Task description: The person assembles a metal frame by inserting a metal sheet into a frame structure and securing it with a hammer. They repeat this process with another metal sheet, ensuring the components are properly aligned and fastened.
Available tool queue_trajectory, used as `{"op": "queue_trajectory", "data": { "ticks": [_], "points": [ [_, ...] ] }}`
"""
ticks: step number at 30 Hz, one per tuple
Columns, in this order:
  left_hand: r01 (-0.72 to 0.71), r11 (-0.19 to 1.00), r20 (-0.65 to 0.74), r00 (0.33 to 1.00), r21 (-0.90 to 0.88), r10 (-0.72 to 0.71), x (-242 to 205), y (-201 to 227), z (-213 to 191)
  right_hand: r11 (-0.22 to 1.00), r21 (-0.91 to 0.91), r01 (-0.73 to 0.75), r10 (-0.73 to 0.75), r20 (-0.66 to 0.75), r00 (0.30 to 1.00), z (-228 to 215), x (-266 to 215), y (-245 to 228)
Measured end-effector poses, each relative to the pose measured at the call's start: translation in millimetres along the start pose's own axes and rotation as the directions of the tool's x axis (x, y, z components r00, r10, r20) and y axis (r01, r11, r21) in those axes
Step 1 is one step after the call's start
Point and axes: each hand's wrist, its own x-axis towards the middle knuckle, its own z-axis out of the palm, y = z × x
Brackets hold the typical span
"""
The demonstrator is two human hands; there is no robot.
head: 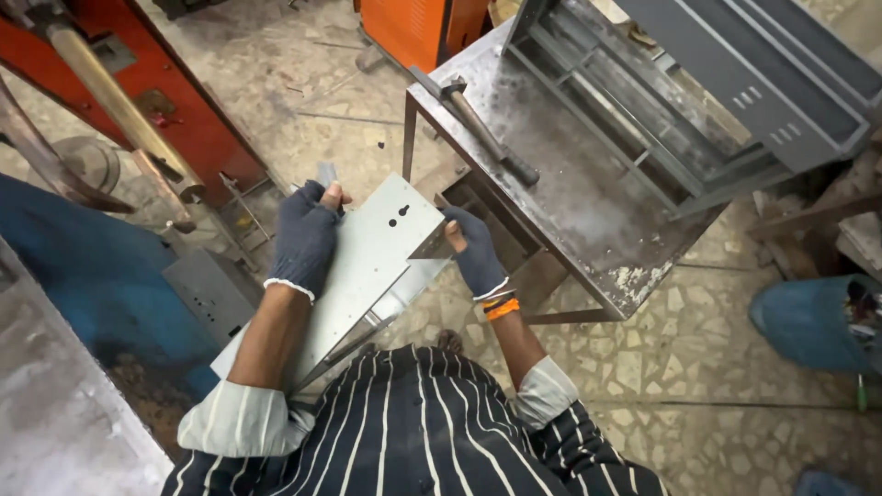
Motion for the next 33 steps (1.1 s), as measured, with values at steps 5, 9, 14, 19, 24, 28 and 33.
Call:
{"op": "queue_trajectory", "data": {
  "ticks": [5,9,14,19,24,28,33],
  "points": [
    [-0.025,0.997,0.007,1.0,0.075,0.025,4.0,-6.8,-5.9,0.996,0.05,-0.072,0.076,-0.066,0.995,20.5,-4.2,-17.0],
    [-0.036,0.988,0.003,0.999,0.149,0.036,-0.1,4.1,-12.1,0.983,0.076,-0.17,0.176,-0.086,0.981,34.5,-5.1,-41.4],
    [0.055,0.981,-0.051,0.998,0.185,-0.047,6.6,-6.2,-18.2,0.969,-0.112,-0.222,0.203,-0.164,0.965,17.8,31.9,3.9],
    [0.053,0.993,-0.196,0.98,0.104,-0.032,8.5,-14.7,-17.7,0.733,-0.679,-0.041,-0.088,-0.155,0.984,-35.4,124.8,62.2],
    [0.155,0.962,-0.343,0.936,0.223,-0.071,23.5,-14.3,-24.6,0.265,-0.955,-0.131,0.135,-0.098,0.986,-60.2,200.1,126.4],
    [0.163,0.954,-0.41,0.911,0.252,-0.047,39.6,-29.8,-27.3,0.152,-0.983,-0.101,0.27,-0.057,0.961,-59.5,228.7,152.4],
    [0.144,0.976,-0.474,0.879,0.162,-0.051,54.3,-37.9,-29.7,0.456,-0.873,-0.173,0.199,-0.089,0.976,-76.6,234.1,148.2]
  ]
}}
